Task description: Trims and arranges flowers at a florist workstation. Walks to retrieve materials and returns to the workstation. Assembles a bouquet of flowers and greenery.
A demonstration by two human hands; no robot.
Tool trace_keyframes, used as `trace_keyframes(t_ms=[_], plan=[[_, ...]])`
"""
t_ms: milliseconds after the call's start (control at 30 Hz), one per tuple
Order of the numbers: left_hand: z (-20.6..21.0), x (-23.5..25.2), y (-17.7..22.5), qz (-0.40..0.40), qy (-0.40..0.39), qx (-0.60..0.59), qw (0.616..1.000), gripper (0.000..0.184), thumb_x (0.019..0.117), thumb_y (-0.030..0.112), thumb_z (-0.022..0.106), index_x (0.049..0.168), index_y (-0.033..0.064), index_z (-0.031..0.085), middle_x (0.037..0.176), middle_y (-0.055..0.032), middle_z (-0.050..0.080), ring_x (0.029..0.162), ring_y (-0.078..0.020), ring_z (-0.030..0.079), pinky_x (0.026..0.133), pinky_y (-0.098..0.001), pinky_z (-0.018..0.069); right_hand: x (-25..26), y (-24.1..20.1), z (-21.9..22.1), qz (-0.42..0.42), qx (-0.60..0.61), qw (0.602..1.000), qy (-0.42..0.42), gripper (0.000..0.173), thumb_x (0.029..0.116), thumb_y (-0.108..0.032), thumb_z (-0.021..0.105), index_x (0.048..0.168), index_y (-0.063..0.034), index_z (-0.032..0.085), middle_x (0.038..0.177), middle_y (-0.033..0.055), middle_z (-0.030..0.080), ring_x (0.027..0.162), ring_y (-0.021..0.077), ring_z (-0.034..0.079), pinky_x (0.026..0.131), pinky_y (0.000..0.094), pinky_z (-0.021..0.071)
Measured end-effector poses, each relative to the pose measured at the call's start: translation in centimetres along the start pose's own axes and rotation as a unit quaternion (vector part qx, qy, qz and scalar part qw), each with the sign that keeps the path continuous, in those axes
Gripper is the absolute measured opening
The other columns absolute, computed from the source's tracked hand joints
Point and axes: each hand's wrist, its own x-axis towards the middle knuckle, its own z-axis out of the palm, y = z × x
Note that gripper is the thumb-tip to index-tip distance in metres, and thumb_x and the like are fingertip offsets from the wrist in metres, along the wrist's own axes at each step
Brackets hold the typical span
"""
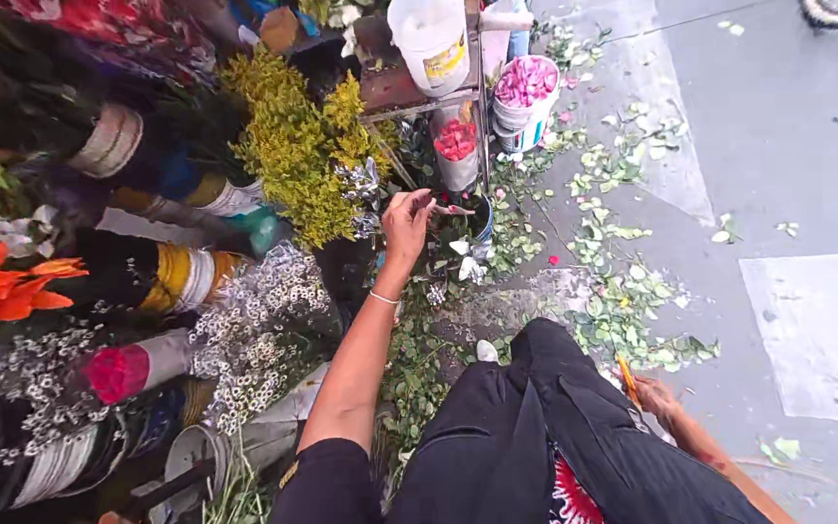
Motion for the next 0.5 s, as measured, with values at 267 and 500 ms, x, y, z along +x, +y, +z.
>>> trace_keyframes(t_ms=[267, 500], plan=[[13.9, 11.6, -9.7, -0.123, -0.105, 0.065, 0.985, 0.026, 0.0987, 0.020, 0.068, 0.113, -0.0008, 0.073, 0.111, -0.0190, 0.069, 0.092, -0.0252, 0.072, 0.088, -0.0405, 0.0605, 10.7, -8.4, -1.5, 0.064, -0.033, 0.996, -0.054, 0.034, 0.1059, -0.029, 0.057, 0.109, 0.0023, 0.068, 0.080, 0.0080, 0.063, 0.065, 0.0119, 0.054, 0.061, 0.0333, 0.0457], [28.3, 17.5, -19.9, -0.285, -0.180, 0.073, 0.939, 0.027, 0.0988, 0.019, 0.067, 0.113, -0.0031, 0.073, 0.110, -0.0212, 0.070, 0.096, -0.0266, 0.072, 0.092, -0.0395, 0.0587, 17.5, -20.1, -4.6, 0.057, 0.109, 0.992, -0.020, 0.031, 0.1050, -0.032, 0.057, 0.100, -0.0040, 0.067, 0.071, -0.0036, 0.063, 0.058, 0.0030, 0.055, 0.054, 0.0218, 0.0464]])
